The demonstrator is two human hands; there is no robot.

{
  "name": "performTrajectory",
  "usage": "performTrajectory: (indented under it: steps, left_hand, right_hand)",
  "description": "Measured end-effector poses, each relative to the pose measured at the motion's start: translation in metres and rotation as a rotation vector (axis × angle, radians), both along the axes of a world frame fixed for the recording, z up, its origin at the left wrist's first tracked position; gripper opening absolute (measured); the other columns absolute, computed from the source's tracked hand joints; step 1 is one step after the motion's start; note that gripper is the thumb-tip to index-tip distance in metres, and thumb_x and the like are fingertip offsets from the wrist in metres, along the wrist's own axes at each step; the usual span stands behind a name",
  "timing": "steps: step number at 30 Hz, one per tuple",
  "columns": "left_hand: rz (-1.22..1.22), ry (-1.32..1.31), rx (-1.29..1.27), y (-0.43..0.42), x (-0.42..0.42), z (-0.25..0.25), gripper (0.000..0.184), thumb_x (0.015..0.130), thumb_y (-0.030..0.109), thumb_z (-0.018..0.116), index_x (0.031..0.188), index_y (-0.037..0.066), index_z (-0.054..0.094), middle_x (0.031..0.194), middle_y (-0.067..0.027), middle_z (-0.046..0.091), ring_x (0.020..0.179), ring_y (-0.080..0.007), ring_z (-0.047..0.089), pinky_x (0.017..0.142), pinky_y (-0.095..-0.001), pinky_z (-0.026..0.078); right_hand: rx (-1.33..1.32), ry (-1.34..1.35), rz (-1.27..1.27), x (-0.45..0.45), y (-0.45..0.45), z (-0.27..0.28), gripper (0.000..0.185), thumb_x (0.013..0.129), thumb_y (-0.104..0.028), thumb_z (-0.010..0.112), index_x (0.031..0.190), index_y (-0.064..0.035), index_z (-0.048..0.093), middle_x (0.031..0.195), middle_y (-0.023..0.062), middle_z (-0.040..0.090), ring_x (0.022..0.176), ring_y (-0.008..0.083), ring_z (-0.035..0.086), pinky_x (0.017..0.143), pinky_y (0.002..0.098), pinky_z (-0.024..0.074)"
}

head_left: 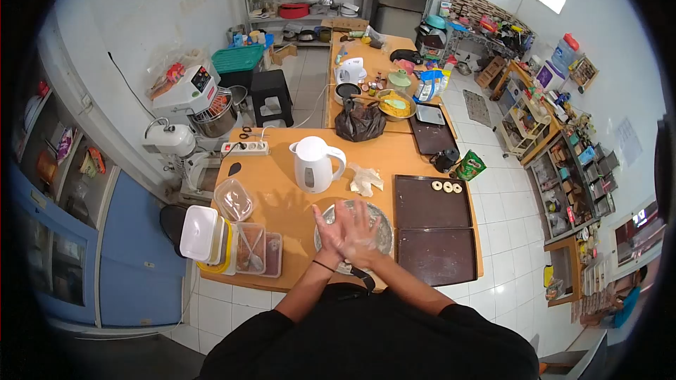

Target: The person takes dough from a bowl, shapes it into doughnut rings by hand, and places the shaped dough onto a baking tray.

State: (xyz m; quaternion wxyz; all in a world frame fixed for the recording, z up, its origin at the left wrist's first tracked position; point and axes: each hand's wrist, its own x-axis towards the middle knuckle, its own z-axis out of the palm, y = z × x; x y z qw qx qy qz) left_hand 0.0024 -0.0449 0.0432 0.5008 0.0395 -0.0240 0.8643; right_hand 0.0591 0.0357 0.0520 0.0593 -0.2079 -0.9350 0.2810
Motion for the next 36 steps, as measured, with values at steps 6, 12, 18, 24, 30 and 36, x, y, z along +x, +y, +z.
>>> performTrajectory:
  steps: [6, 12, 18, 24, 30, 36]
  left_hand:
    - [0.168, 0.298, -0.222, 0.021, 0.03, -0.005, 0.096, 0.079, 0.084, 0.031, 0.154, 0.028, 0.006, 0.16, 0.0004, 0.014, 0.144, -0.0284, 0.02, 0.116, -0.0522, 0.013]
    - [-0.067, 0.127, -0.262, 0.003, 0.028, 0.004, 0.08, 0.083, 0.079, 0.035, 0.15, 0.038, 0.018, 0.159, 0.0023, 0.016, 0.144, -0.0176, 0.022, 0.115, -0.0501, 0.017]
    - [0.207, 0.115, -0.353, 0.004, 0.017, 0.021, 0.079, 0.089, 0.073, 0.03, 0.152, 0.029, 0.016, 0.159, -0.0043, 0.017, 0.141, -0.026, 0.028, 0.114, -0.0563, 0.017]
    - [0.071, 0.316, -0.416, 0.023, 0.041, 0.002, 0.086, 0.086, 0.075, 0.033, 0.151, 0.02, 0.022, 0.152, -0.0077, 0.031, 0.134, -0.0307, 0.036, 0.112, -0.0503, 0.026]
    - [-0.119, -0.013, -0.381, 0.014, 0.022, -0.015, 0.087, 0.083, 0.077, 0.035, 0.149, 0.021, 0.029, 0.149, -0.0077, 0.034, 0.129, -0.033, 0.039, 0.107, -0.0546, 0.031]
    - [-0.178, 0.05, -0.465, 0.002, 0.012, -0.051, 0.089, 0.082, 0.078, 0.038, 0.149, 0.022, 0.025, 0.147, -0.0086, 0.038, 0.13, -0.0354, 0.04, 0.11, -0.0542, 0.027]
  right_hand:
    - [-0.05, 0.156, -0.007, -0.002, -0.007, 0.019, 0.079, 0.092, -0.054, 0.045, 0.154, -0.0189, 0.011, 0.157, 0.0232, -0.001, 0.145, 0.0425, -0.002, 0.103, 0.0755, 0.0011]
    - [-0.167, 0.157, -0.063, -0.001, 0.014, 0.004, 0.074, 0.095, -0.051, 0.037, 0.154, -0.0185, 0.007, 0.158, 0.021, -0.002, 0.146, 0.0392, -0.002, 0.108, 0.0678, -0.0012]
    - [-0.005, -0.018, 0.145, 0.016, -0.012, 0.017, 0.072, 0.096, -0.052, 0.036, 0.154, -0.02, 0.007, 0.157, 0.0233, 0.001, 0.145, 0.0425, 0.002, 0.104, 0.0724, 0.0024]
    - [-0.155, 0.185, -0.025, 0.005, 0.009, 0.008, 0.068, 0.096, -0.052, 0.034, 0.154, -0.0235, 0.011, 0.157, 0.0237, 0.002, 0.143, 0.0442, 0.011, 0.105, 0.0715, 0.0092]
    - [-0.222, 0.161, -0.055, 0.019, 0.024, -0.016, 0.064, 0.096, -0.047, 0.039, 0.152, -0.0225, 0.021, 0.156, 0.024, 0.004, 0.143, 0.0426, 0.014, 0.109, 0.0653, 0.0134]
    - [-0.231, 0.095, 0.131, 0.025, -0.002, -0.008, 0.063, 0.097, -0.049, 0.036, 0.152, -0.0236, 0.019, 0.157, 0.0221, 0.003, 0.144, 0.0425, 0.011, 0.108, 0.068, 0.0091]
